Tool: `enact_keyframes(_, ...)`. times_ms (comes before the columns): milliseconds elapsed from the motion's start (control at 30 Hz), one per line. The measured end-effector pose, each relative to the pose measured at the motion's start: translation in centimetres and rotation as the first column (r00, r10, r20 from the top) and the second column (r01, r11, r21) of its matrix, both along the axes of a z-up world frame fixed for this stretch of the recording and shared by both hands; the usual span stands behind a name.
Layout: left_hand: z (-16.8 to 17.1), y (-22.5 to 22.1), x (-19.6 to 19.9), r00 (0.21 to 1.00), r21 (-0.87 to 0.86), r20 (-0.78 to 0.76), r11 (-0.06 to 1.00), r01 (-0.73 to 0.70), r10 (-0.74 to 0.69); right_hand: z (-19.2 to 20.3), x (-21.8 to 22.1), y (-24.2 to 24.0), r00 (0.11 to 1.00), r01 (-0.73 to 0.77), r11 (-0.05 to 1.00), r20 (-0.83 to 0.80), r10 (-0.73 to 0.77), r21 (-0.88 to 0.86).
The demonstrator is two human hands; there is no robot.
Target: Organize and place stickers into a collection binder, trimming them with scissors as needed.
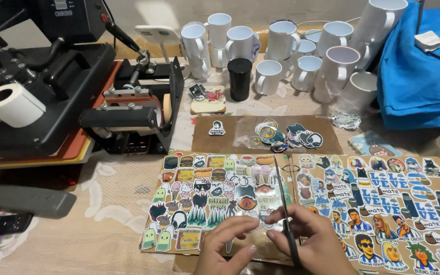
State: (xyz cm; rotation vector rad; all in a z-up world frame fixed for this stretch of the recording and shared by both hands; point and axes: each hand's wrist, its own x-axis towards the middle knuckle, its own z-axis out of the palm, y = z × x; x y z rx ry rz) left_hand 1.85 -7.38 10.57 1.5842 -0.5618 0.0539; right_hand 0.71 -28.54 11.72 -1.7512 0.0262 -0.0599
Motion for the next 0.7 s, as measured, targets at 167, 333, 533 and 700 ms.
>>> enact_keyframes(167,-0.6,0.2,0.0,0.999,0.006,0.023,1.0,0.022,-0.022,-1.6,0.0,0.4,0.995,-0.056,0.998,0.081,0.055,0.016)
enact_keyframes(333,-2.0,-0.4,-0.6,0.975,-0.009,-0.216,0.998,-0.061,0.058,-2.1,-1.0,0.9,0.99,0.049,0.996,0.138,-0.039,-0.073)
enact_keyframes(533,-3.2,-0.9,-0.9,0.983,-0.113,-0.182,0.992,-0.048,0.026,-4.3,-2.6,1.3,0.984,0.176,0.984,0.007,-0.176,-0.041)
enact_keyframes(700,-5.0,-1.1,-0.9,0.976,-0.113,-0.195,0.986,-0.121,0.097,-4.7,-3.0,0.5,0.983,0.13,0.987,0.143,-0.116,-0.097)
